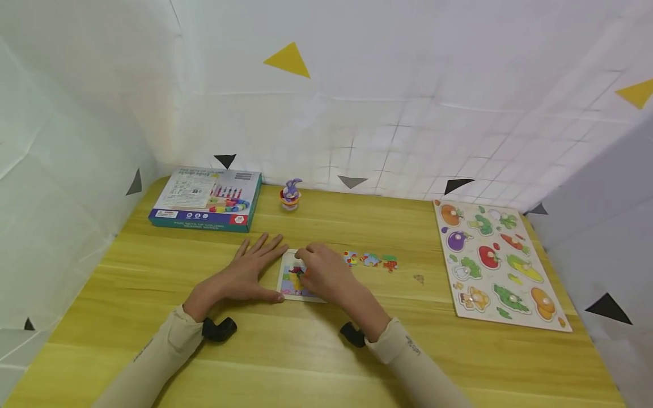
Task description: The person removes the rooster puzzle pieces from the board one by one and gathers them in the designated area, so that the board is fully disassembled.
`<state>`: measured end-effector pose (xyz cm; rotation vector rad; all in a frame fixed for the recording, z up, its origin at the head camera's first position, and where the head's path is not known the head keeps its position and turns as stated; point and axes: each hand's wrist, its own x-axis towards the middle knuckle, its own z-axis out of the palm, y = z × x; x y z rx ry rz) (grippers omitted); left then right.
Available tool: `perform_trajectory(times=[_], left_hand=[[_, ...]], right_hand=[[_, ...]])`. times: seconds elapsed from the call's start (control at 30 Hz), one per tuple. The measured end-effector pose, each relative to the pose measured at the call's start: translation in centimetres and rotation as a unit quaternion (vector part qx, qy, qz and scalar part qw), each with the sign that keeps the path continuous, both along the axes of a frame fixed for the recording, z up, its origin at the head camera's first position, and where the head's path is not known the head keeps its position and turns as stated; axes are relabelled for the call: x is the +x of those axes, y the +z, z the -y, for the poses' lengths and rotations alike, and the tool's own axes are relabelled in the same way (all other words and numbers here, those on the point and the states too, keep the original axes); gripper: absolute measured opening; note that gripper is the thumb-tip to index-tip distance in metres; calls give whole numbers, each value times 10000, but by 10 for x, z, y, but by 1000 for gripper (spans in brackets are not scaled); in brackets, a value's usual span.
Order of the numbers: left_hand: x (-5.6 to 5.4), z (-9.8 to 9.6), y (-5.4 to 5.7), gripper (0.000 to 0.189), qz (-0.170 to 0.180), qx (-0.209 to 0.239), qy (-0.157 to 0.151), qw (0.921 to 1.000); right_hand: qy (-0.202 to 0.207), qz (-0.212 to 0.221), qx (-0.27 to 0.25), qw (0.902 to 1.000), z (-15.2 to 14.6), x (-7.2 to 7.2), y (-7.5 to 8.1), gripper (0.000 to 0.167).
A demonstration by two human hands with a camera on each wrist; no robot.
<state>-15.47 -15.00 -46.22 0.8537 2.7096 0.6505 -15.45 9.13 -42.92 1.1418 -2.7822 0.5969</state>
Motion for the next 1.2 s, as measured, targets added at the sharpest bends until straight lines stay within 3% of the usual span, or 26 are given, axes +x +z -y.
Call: perform_trajectory(times=[0.8, 1.2], left_hand=[[0, 0, -1, 110, 6, -16, -14, 10000], [0, 0, -1, 110, -53, -27, -42, 10000]], right_hand=[[141, 413, 185, 9989, 20, 0, -6, 32], [40, 308, 360, 9989, 25, 1, -8, 32]])
